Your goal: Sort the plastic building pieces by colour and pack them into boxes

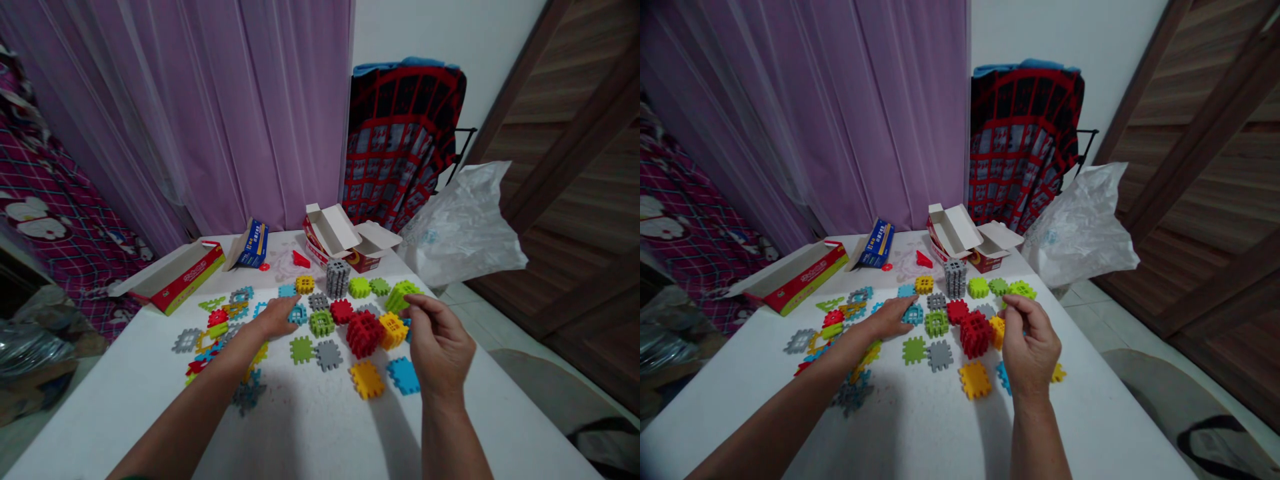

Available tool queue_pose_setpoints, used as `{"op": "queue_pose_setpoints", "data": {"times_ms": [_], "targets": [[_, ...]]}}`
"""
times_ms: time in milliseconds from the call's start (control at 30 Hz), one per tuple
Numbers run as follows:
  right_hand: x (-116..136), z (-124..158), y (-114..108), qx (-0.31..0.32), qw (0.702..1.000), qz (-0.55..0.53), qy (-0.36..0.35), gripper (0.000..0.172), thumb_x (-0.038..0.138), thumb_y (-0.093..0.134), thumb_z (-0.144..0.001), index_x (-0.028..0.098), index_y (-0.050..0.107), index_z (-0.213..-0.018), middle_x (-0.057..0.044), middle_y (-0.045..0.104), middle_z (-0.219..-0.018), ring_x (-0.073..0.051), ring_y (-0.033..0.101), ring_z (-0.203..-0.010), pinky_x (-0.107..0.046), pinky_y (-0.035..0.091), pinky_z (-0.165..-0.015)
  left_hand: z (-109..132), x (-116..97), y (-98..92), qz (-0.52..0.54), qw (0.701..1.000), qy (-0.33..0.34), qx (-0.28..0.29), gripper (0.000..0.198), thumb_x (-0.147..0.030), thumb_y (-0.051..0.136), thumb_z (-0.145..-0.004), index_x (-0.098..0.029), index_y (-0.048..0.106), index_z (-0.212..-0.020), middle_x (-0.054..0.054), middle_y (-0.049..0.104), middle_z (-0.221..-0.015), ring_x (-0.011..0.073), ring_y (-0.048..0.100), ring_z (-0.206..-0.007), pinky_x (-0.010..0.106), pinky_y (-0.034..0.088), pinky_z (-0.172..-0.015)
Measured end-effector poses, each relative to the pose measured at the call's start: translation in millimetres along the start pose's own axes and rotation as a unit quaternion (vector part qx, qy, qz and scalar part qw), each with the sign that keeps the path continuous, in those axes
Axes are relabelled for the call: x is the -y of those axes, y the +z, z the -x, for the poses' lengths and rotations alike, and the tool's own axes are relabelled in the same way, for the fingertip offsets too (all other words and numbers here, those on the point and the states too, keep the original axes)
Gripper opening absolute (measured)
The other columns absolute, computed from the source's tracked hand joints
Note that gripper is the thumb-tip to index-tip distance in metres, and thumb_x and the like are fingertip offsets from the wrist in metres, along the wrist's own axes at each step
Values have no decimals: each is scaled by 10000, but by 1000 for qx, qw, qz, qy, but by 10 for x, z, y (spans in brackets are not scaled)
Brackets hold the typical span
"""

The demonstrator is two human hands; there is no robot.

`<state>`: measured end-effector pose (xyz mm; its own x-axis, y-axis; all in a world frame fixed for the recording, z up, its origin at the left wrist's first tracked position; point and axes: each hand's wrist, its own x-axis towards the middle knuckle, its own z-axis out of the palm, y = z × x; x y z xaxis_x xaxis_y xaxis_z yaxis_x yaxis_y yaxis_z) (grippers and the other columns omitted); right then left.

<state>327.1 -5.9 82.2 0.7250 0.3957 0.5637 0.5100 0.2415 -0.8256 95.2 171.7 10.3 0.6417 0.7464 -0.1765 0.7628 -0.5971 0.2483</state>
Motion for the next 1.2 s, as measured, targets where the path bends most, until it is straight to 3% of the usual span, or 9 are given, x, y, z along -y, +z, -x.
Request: {"op": "queue_pose_setpoints", "data": {"times_ms": [467,567,667,767,867,967,1200], "targets": [[-41,20,-18,2,1000,-3,23,184,307,640,-798,178,750,-869,-62,730,-812,-174,670,-661,-311,549,-671,29,-10,-43,22,1000,-7,6,837,-336,714,-678,-207,426,-1453,125,487,-1505,306,455,-1385,418,341,-1161],[-28,22,-19,-2,1000,-1,27,190,314,646,-782,178,754,-861,-63,731,-819,-176,672,-669,-317,551,-698,98,43,-68,31,999,2,-6,825,-342,728,-674,-214,447,-1439,105,485,-1511,270,464,-1381,376,359,-1150],[-27,28,-13,-1,1000,0,31,194,317,650,-774,178,755,-862,-62,732,-820,-178,674,-670,-317,551,-701,214,214,-140,34,999,-6,-36,658,-323,672,-747,-239,515,-1380,55,548,-1458,211,503,-1342,314,377,-1128],[-37,41,-3,10,1000,4,28,199,321,644,-780,180,754,-866,-59,727,-805,-181,675,-677,-315,550,-698,333,503,-264,18,995,-67,-73,463,-288,537,-852,-198,582,-1304,77,612,-1376,200,552,-1283,312,386,-1110],[-50,56,4,18,1000,2,23,203,329,649,-783,181,755,-874,-61,727,-814,-182,674,-683,-311,548,-692,414,812,-383,-8,984,-146,-97,535,-291,540,-839,-155,533,-1356,134,528,-1463,248,486,-1355,361,343,-1142],[-60,65,1,23,999,-1,26,206,330,651,-786,180,753,-884,-66,731,-836,-182,674,-690,-313,548,-696,451,1036,-435,-21,976,-201,-81,667,-375,640,-760,-165,510,-1380,166,488,-1496,330,461,-1375,461,357,-1123],[-69,63,0,12,999,0,34,219,342,649,-782,176,749,-884,-66,729,-840,-178,673,-688,-315,545,-714,464,1183,-376,-21,969,-240,-61,717,-468,699,-692,-228,534,-1347,150,577,-1399,329,543,-1284,431,425,-1033]]}}
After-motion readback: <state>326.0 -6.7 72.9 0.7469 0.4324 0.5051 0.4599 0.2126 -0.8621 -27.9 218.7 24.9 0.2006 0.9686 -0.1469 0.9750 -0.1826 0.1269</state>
